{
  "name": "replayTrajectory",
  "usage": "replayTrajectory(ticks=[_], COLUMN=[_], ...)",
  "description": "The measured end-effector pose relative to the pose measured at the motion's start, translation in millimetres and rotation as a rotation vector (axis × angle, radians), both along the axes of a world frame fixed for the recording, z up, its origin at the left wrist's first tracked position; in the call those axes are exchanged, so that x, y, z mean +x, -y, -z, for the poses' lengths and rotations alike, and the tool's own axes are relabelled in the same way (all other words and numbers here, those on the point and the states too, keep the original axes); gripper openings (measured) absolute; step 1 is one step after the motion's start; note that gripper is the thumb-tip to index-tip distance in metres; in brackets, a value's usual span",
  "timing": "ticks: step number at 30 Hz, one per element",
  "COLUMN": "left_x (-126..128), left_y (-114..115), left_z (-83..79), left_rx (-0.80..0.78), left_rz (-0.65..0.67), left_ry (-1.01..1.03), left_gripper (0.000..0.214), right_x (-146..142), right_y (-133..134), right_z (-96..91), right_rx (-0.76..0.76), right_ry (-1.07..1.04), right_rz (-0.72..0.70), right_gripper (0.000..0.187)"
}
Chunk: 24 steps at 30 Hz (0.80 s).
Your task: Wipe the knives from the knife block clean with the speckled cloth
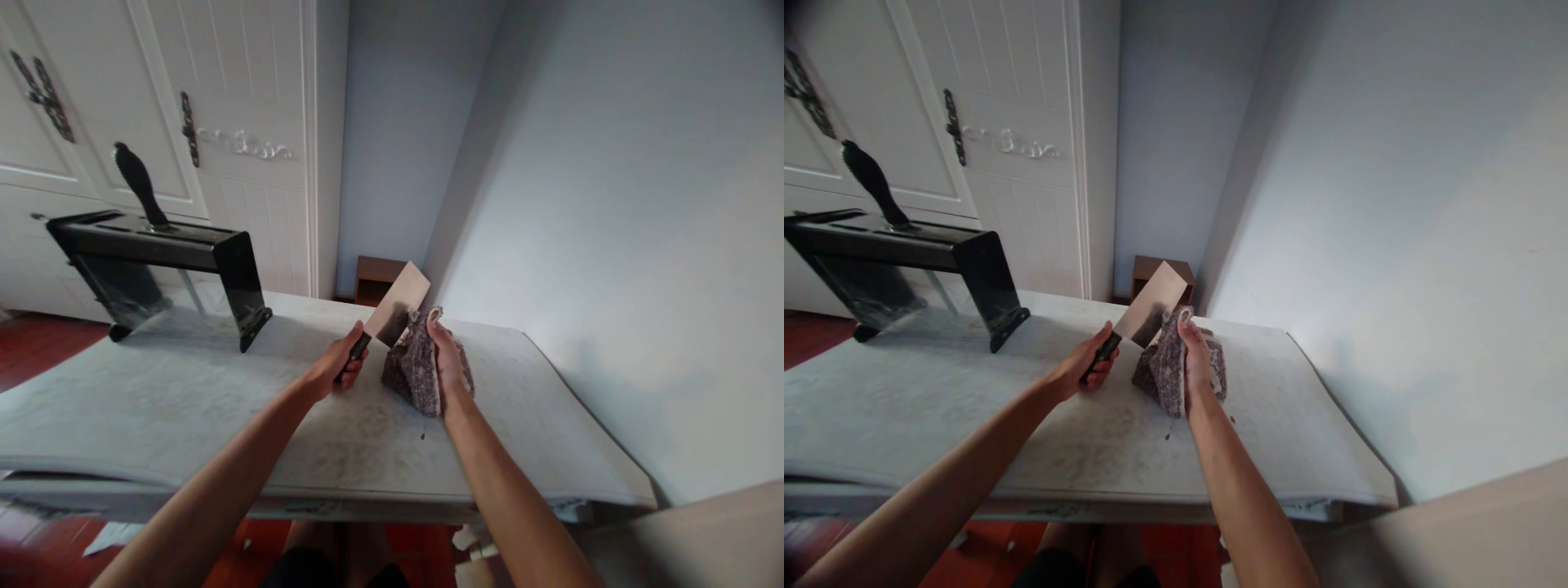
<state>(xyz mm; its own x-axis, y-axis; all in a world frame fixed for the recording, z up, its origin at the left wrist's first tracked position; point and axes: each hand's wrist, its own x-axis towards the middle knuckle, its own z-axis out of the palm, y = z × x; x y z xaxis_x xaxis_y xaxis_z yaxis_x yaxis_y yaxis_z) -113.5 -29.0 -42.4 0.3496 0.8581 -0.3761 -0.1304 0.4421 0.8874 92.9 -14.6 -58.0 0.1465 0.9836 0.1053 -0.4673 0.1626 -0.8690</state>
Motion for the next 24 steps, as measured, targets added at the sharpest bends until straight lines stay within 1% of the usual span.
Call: replayTrajectory(ticks=[2, 4, 7, 9, 13, 17, 24], left_x=[3.0, 5.9, 9.3, 10.7, 12.4, 14.2, 14.1], left_y=[1.7, 3.6, 6.6, 8.1, 7.8, 5.4, 5.2], left_z=[2.0, 3.5, 4.6, 5.0, 6.9, 10.7, 15.9], left_rx=[0.066, 0.143, 0.235, 0.265, 0.288, 0.284, 0.277], left_rz=[-0.012, -0.028, -0.038, -0.035, -0.05, -0.078, -0.135], left_ry=[-0.005, -0.024, -0.055, -0.06, -0.059, -0.038, -0.02], left_gripper=[0.074, 0.076, 0.077, 0.076, 0.071, 0.071, 0.072], right_x=[-10.4, -19.2, -28.0, -31.3, -37.3, -44.7, -49.5], right_y=[5.7, 10.3, 14.7, 17.4, 25.1, 30.4, 27.6], right_z=[-7.2, -12.7, -15.4, -14.0, -9.9, -6.1, 0.8], right_rx=[-0.03, -0.02, 0.07, 0.137, 0.297, 0.409, 0.643], right_ry=[-0.008, 0.064, 0.227, 0.339, 0.556, 0.641, 0.825], right_rz=[0.053, 0.091, 0.138, 0.142, 0.104, 0.055, 0.122], right_gripper=[0.037, 0.037, 0.035, 0.034, 0.026, 0.024, 0.023])
